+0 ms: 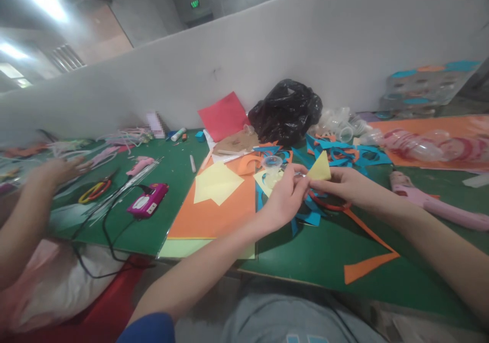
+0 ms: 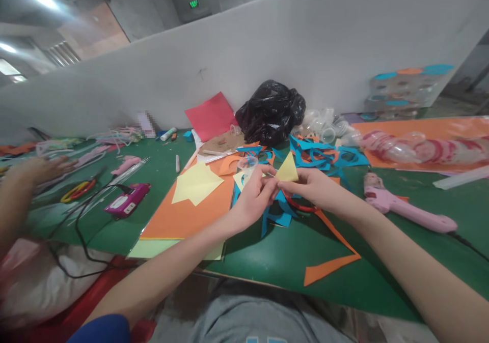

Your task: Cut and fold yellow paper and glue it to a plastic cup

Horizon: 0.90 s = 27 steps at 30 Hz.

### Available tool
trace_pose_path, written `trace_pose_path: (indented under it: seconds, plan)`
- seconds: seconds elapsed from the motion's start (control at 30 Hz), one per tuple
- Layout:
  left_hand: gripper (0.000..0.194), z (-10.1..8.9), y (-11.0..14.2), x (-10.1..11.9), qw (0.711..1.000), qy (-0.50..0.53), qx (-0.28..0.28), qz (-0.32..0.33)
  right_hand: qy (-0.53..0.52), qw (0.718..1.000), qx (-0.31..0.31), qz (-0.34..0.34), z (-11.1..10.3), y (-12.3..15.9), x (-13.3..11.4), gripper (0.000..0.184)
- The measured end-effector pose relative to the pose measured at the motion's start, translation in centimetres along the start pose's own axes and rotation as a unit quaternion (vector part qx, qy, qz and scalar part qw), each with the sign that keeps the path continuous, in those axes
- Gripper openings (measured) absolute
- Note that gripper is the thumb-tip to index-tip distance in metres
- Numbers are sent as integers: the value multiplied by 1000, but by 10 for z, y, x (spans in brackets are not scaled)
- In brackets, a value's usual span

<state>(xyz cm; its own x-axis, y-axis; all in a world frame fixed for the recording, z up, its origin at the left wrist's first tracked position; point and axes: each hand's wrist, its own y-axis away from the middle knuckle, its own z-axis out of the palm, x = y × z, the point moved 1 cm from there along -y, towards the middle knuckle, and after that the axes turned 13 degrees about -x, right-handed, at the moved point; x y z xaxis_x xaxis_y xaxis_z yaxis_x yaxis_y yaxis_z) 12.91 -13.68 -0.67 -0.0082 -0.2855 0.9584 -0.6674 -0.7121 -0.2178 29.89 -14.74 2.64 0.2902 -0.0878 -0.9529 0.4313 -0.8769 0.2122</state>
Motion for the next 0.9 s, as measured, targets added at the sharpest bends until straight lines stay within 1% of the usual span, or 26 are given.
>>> trace_pose_path:
  seconds: [0.07,0.17,0.33,0.4,0.47,0.63,0.8,0.9]
  plan:
    - [17,0,-1,-2,1000,2,-12,8,8,1000,-5,0,-1,0,0,66]
    - [18,1,-2,-5,999,-1,-31,13,29,999,-24,6,-4,0,3,64]
    - [17,3,-2,-5,999,-29,-31,-16,59,997,-46,9,-18,2,13,58]
    - [18,3,-3,-4,999,-21,-28,-23,78,996,-34,3,-26,5,14,57]
    - [19,4,-3,-3,999,0,-29,-27,108,994,-8,1,-34,9,14,56]
    - [18,8,-5,-1,998,31,-34,-31,174,983,39,34,-46,16,12,57]
    - [22,8,-4,1,998,19,-43,-37,199,978,38,56,-51,13,15,60]
    - [23,7,-4,1,998,6,-45,-42,203,976,40,66,-50,13,15,62]
